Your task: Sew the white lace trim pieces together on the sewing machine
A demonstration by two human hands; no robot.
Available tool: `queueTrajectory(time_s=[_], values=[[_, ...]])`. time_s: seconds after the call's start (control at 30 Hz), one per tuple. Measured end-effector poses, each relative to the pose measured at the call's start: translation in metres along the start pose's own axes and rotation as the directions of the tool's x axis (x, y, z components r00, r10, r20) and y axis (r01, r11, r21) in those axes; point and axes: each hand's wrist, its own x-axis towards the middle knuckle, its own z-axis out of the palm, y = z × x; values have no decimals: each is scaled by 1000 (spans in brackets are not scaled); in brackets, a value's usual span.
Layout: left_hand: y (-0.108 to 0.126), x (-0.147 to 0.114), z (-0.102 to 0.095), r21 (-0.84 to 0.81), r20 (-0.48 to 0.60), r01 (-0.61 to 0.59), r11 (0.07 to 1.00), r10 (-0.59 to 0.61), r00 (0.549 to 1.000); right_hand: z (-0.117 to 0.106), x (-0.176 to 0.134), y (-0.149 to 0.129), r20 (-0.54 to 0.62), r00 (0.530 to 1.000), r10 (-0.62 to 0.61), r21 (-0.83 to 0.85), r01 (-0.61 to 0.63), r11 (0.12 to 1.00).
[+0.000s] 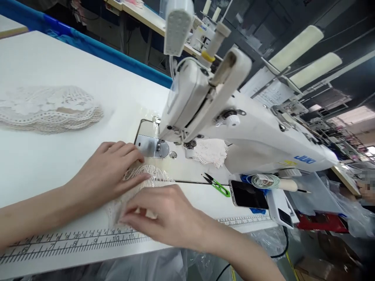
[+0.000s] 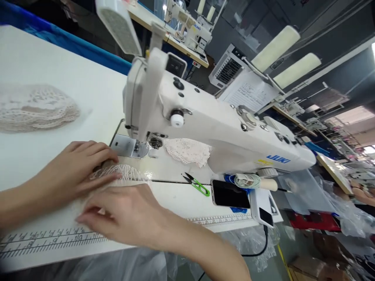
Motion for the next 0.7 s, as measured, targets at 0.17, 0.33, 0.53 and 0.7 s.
queueTrajectory(time_s=[0.17,0.33,0.53,0.7], values=[[3,0,2,-188,50,41,981,-32,998,-22,3,22,-258,934,249,-15,-261,965],[7,4,0,-305,31,60,950,-53,998,-34,14,35,-59,894,443,266,-414,870],[7,8,-5,12,-213,-274,962,270,939,-15,4,42,-298,924,241,173,-197,965],[10,2,-5,196,-270,-355,914,399,876,-3,-7,48,-433,892,-127,-186,50,981]])
